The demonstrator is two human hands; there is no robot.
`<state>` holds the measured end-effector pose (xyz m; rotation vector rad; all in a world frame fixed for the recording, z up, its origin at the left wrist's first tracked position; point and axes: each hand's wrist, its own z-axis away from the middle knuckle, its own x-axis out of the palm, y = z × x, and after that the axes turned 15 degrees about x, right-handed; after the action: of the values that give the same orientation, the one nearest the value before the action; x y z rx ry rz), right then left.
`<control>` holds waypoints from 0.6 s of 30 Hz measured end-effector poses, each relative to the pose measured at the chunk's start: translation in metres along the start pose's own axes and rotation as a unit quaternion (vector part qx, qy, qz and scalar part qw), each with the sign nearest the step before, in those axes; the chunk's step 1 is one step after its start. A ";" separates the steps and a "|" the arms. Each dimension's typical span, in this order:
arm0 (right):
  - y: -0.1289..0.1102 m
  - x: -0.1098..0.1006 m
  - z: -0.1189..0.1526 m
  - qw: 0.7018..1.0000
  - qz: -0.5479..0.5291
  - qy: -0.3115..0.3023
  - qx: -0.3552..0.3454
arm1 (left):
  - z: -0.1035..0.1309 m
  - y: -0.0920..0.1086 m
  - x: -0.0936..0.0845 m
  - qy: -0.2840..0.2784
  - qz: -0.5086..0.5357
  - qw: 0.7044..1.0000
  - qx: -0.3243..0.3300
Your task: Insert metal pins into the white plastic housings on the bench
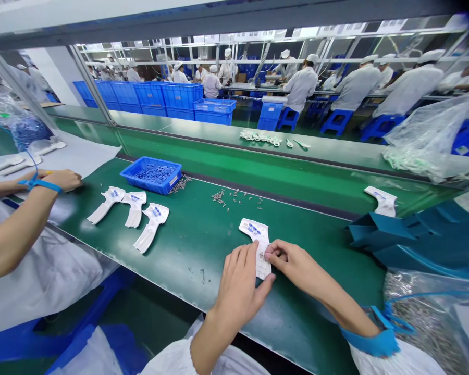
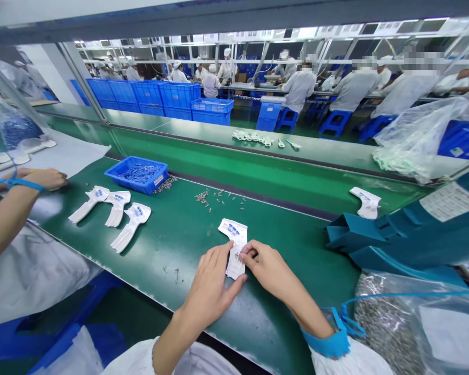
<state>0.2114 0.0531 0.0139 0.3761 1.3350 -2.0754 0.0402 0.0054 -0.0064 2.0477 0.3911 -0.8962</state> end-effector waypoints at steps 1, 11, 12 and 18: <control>0.002 0.001 -0.001 1.000 -0.021 -0.002 0.014 | 0.000 0.000 0.001 0.001 0.000 1.000 -0.003; 0.000 0.001 -0.003 0.981 -0.152 -0.023 0.114 | -0.001 -0.001 0.002 0.003 0.002 1.000 -0.016; 0.000 0.002 -0.003 0.983 -0.143 -0.022 0.110 | -0.001 -0.001 0.002 0.003 0.001 1.000 -0.017; 0.005 0.006 -0.007 0.985 -0.146 -0.009 0.095 | -0.002 -0.002 0.003 0.005 0.004 1.000 -0.022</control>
<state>0.2091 0.0557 0.0038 0.2520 1.2462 -2.4539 0.0423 0.0076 -0.0089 2.0135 0.4049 -0.8654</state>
